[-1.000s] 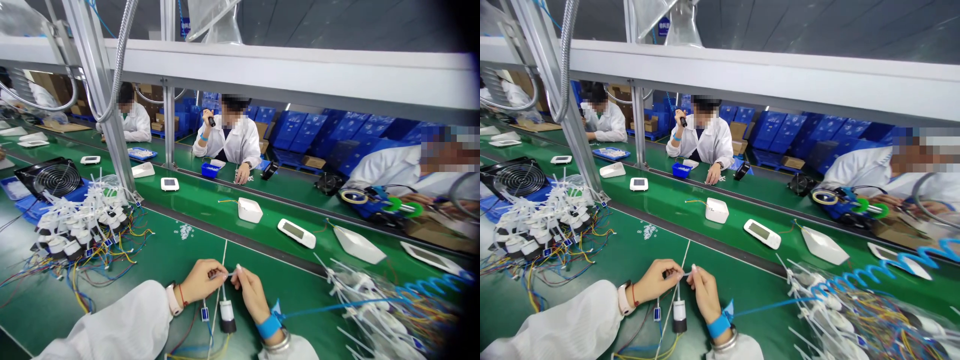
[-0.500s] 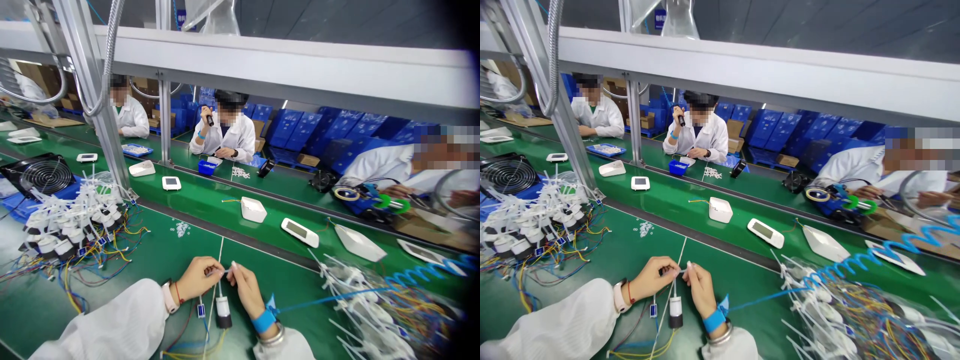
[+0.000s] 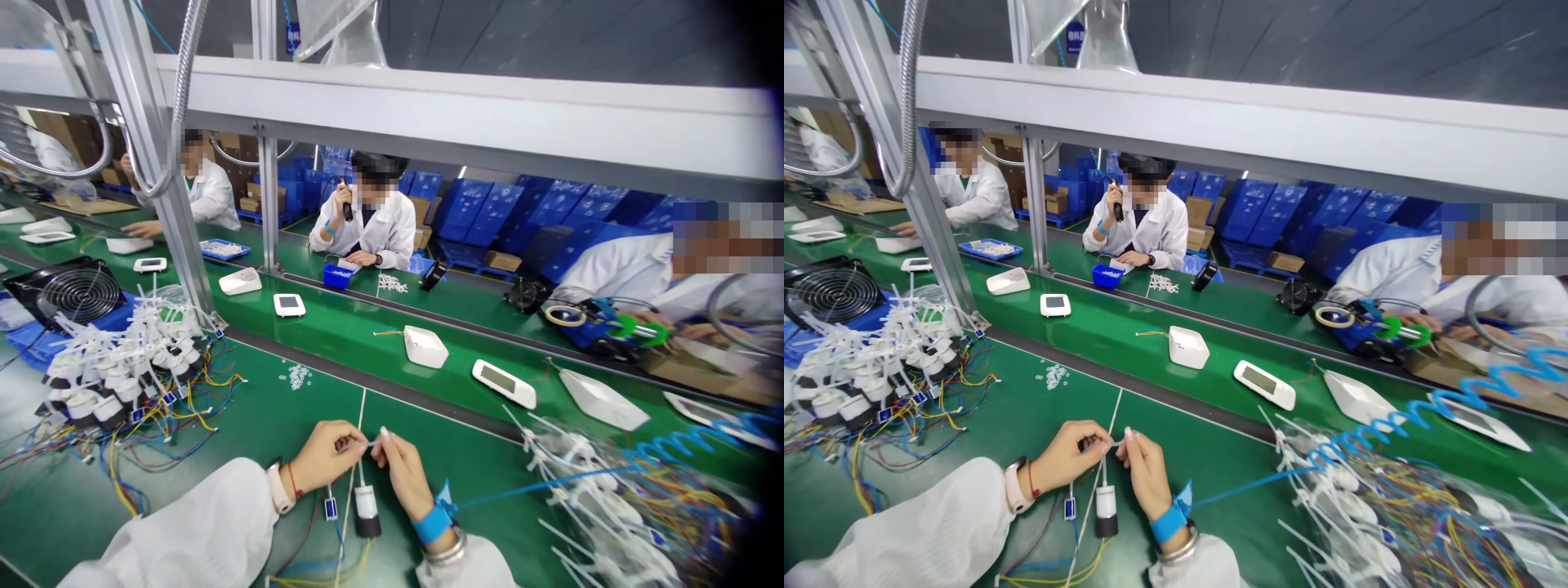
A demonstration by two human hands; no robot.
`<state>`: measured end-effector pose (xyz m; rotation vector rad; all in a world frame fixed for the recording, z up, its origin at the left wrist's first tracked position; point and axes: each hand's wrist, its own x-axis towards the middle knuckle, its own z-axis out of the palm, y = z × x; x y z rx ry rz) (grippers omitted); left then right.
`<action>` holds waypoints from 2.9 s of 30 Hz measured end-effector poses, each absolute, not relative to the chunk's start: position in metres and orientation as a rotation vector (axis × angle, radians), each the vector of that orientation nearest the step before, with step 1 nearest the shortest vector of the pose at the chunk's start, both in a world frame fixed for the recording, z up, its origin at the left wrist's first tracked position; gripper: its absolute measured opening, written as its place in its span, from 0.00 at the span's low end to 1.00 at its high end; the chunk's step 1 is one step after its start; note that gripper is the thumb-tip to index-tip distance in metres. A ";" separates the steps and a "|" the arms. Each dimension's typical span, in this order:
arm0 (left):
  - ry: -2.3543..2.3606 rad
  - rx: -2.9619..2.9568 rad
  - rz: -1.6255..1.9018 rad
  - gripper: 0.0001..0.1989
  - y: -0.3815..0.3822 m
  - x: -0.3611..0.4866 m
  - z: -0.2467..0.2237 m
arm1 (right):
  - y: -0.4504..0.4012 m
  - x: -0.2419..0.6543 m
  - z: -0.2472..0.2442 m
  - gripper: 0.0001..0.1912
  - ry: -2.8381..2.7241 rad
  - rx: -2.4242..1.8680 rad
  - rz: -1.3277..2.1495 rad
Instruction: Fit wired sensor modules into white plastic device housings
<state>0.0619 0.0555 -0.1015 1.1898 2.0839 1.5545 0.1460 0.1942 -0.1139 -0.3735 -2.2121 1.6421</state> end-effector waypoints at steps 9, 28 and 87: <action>2.091 1.184 1.540 0.09 0.056 0.062 -0.103 | 0.194 0.146 -0.115 0.29 -2.201 -0.381 1.648; 2.070 1.174 1.557 0.08 0.056 0.062 -0.103 | 0.195 0.145 -0.118 0.28 -2.242 -0.360 1.626; 2.159 1.283 1.529 0.08 0.054 0.062 -0.097 | 0.195 0.142 -0.112 0.29 -2.263 -0.391 1.660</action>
